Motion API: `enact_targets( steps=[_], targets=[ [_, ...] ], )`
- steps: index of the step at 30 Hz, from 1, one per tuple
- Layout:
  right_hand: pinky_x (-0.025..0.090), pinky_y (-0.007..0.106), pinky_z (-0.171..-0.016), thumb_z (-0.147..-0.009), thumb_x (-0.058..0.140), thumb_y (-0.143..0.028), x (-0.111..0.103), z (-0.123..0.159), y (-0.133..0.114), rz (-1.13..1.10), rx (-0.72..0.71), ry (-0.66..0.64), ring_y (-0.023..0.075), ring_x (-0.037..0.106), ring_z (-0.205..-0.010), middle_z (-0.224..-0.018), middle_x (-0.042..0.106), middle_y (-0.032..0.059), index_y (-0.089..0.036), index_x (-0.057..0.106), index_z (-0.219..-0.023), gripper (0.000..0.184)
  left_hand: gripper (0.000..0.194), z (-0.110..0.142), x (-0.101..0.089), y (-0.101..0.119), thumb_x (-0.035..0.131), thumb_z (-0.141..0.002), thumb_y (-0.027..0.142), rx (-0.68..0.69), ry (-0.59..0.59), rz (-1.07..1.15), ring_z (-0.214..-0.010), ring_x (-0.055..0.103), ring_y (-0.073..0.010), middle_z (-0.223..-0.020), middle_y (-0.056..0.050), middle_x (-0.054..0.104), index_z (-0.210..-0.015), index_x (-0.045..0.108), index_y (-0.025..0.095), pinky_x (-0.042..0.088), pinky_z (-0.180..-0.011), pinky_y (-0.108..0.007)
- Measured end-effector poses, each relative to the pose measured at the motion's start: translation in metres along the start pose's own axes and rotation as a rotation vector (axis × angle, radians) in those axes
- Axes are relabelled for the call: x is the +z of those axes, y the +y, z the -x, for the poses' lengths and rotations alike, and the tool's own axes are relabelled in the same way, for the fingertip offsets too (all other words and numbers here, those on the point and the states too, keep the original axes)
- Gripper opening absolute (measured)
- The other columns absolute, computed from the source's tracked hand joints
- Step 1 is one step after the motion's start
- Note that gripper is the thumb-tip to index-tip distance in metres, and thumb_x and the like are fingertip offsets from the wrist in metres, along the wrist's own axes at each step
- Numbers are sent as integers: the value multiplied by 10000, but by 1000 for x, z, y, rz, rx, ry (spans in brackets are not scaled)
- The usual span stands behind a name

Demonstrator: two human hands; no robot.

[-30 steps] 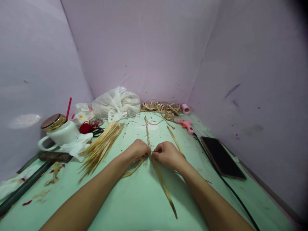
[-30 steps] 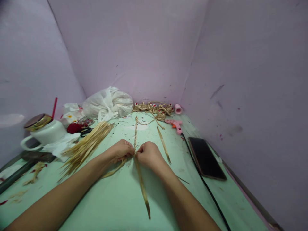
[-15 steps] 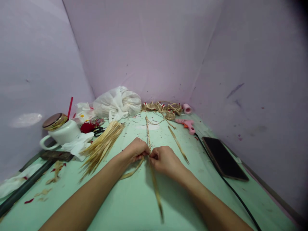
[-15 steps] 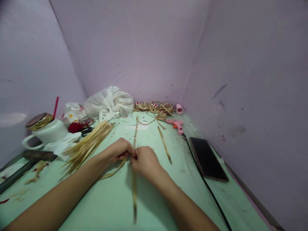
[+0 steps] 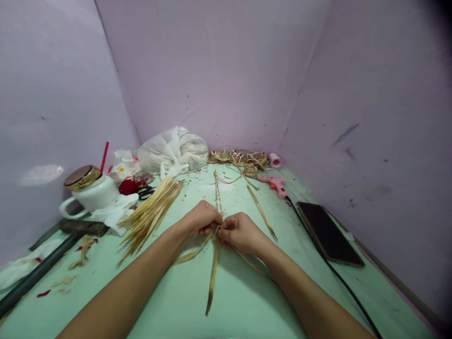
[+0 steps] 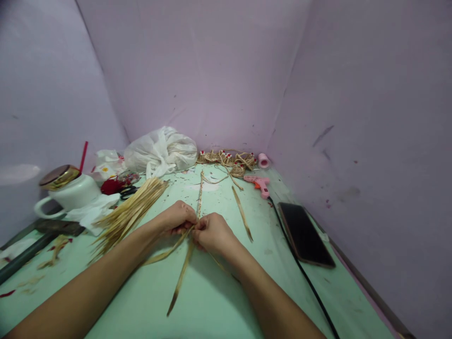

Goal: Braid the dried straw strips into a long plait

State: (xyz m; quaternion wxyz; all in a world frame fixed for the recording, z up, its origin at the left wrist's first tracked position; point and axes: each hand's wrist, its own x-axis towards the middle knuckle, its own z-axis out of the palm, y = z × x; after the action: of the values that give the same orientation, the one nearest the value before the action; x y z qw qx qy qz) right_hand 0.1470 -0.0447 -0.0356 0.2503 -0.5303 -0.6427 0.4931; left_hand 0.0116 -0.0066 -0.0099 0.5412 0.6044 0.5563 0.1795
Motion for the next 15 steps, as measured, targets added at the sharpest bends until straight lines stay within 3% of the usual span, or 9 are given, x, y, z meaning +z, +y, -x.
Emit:
enact_targets(
  steps=[7, 10, 13, 15],
  targets=[
    [368, 184, -421, -680, 517, -212, -12, 5, -14, -101, 54, -108, 72, 464, -408, -492, 560, 5, -127, 560, -558, 154, 121, 6, -3, 7, 529, -505, 167, 15, -60, 42, -273, 259, -32, -311, 74, 321, -437, 430, 149, 172, -300, -174],
    [426, 205, -474, -721, 507, -226, -22, 6, -23, -251, 204, -55, 82, 508, -447, -539, 577, 28, -115, 548, -592, 175, 130, 7, -4, 8, 541, -496, 179, -11, -67, 84, -276, 251, -29, -313, 77, 324, -442, 426, 152, 157, -304, -175],
    [468, 236, -556, -670, 544, -123, -23, 6, -27, -436, 250, 22, 92, 543, -501, -575, 585, 24, -120, 532, -683, 18, 94, 3, -5, 2, 542, -509, 202, -22, -60, 48, -284, 282, -40, -331, 67, 360, -487, 468, 149, 155, -307, -177],
    [478, 262, -605, -625, 545, -55, -18, 6, -27, -587, 233, -35, 101, 563, -540, -599, 586, 17, -124, 524, -764, 157, 98, 0, -5, -2, 539, -516, 214, -17, -60, 25, -288, 296, -44, -332, 66, 361, -488, 471, 150, 163, -308, -174]
  ],
)
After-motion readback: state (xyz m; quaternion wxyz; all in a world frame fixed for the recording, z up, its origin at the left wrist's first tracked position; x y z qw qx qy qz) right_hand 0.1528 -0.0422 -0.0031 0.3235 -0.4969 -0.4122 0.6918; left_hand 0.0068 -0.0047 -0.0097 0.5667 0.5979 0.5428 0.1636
